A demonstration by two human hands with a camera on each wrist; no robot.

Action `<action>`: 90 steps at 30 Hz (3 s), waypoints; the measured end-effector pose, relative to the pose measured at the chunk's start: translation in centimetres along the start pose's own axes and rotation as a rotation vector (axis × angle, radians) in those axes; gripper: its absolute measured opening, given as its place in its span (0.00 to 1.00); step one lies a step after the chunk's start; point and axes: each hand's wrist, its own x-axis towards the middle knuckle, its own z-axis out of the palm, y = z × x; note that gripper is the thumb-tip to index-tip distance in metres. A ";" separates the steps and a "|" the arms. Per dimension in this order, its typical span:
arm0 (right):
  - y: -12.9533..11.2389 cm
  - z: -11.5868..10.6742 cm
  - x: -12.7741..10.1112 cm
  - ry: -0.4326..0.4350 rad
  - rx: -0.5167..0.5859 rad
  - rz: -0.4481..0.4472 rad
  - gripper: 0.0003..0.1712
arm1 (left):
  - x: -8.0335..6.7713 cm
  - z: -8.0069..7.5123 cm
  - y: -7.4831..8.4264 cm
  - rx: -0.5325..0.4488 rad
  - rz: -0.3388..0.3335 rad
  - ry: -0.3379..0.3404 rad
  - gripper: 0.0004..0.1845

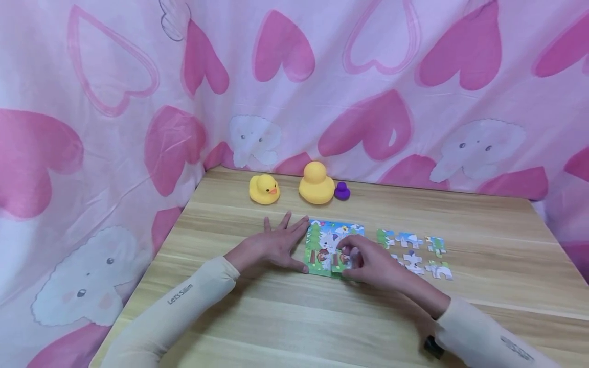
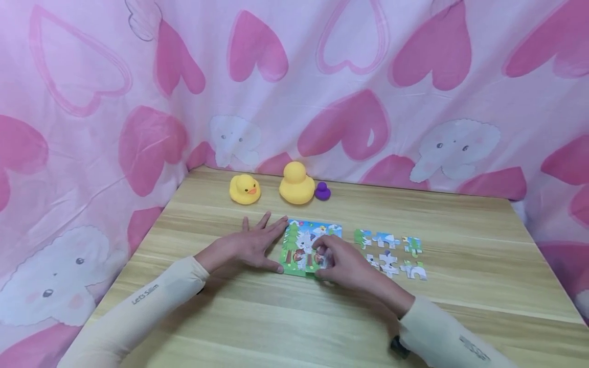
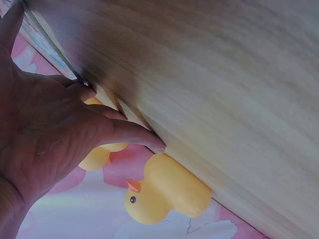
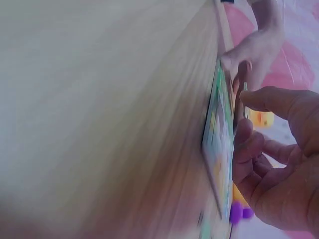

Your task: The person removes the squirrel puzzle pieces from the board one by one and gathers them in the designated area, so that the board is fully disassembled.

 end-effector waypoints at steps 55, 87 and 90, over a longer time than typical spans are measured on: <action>0.0 -0.2 -1.7 -0.009 -0.168 -0.037 0.33 | 0.1 0.4 0.0 -0.003 -0.003 0.010 0.68; -0.1 0.8 1.1 -0.034 -0.215 -0.032 0.26 | 0.1 0.2 0.0 -0.016 -0.003 -0.014 0.69; 0.0 0.7 1.3 -0.046 -0.202 -0.024 0.26 | 0.1 0.1 0.1 -0.015 -0.004 -0.011 0.68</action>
